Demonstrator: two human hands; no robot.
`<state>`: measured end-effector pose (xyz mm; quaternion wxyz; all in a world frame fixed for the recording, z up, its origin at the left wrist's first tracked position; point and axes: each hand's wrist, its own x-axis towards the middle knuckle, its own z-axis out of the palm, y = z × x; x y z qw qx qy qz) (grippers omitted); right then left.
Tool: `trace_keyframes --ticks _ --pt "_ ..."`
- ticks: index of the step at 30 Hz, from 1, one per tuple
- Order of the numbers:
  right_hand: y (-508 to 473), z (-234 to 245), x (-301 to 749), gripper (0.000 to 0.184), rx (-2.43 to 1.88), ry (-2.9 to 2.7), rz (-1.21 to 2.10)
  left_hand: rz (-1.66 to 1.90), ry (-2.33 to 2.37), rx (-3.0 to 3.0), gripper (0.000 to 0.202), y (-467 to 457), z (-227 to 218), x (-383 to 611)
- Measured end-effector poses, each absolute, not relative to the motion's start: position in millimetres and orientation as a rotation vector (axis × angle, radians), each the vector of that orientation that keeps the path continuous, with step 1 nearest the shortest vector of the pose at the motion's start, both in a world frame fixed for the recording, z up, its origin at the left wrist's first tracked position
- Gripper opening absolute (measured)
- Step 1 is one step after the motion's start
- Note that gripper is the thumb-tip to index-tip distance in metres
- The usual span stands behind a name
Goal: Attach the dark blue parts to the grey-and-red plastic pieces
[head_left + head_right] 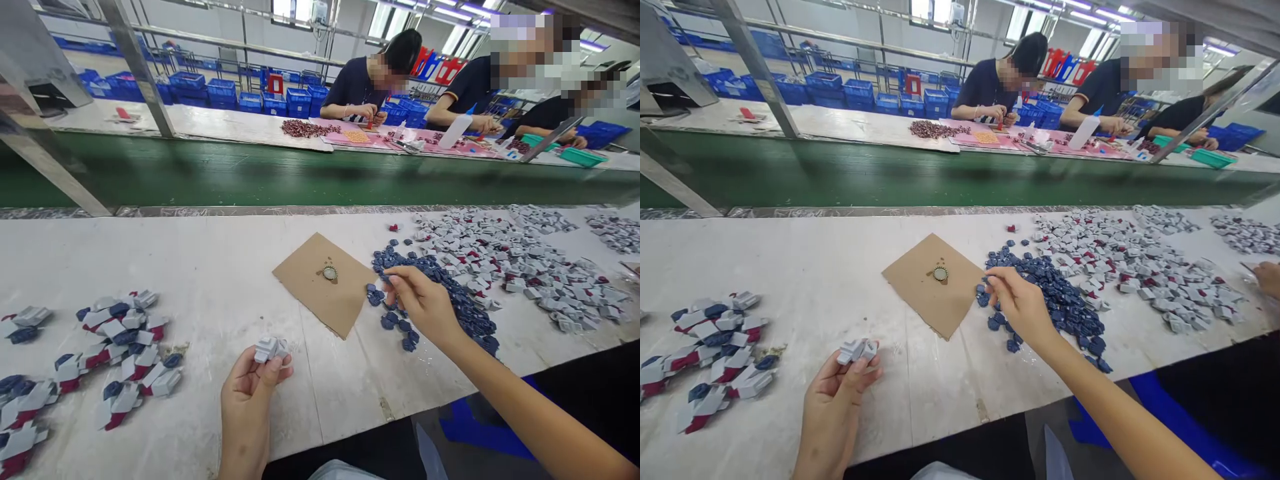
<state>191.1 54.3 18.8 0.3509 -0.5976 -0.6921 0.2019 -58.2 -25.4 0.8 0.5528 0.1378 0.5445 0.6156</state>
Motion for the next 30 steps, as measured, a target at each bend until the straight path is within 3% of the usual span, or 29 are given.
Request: trace_keyframes --ticks 4,8,10,16,30 --pt "63 14 169 0.025 -1.421 -1.559 0.914 1.473 1.259 0.283 0.026 -25 1 -60" --pt "71 15 156 0.027 -1.38 -1.559 1.073 1.448 1.235 0.27 0.027 -24 -5 -65" --pt "77 14 152 0.028 -1.437 -1.671 1.017 1.44 1.237 0.273 0.027 -24 -7 -66" --pt "102 10 147 0.022 -1.546 -2.077 0.443 1.457 1.252 0.261 0.026 -23 -1 -60" --pt "120 10 138 0.027 -1.33 -2.366 0.358 1.456 1.264 0.251 0.023 -25 2 -59"
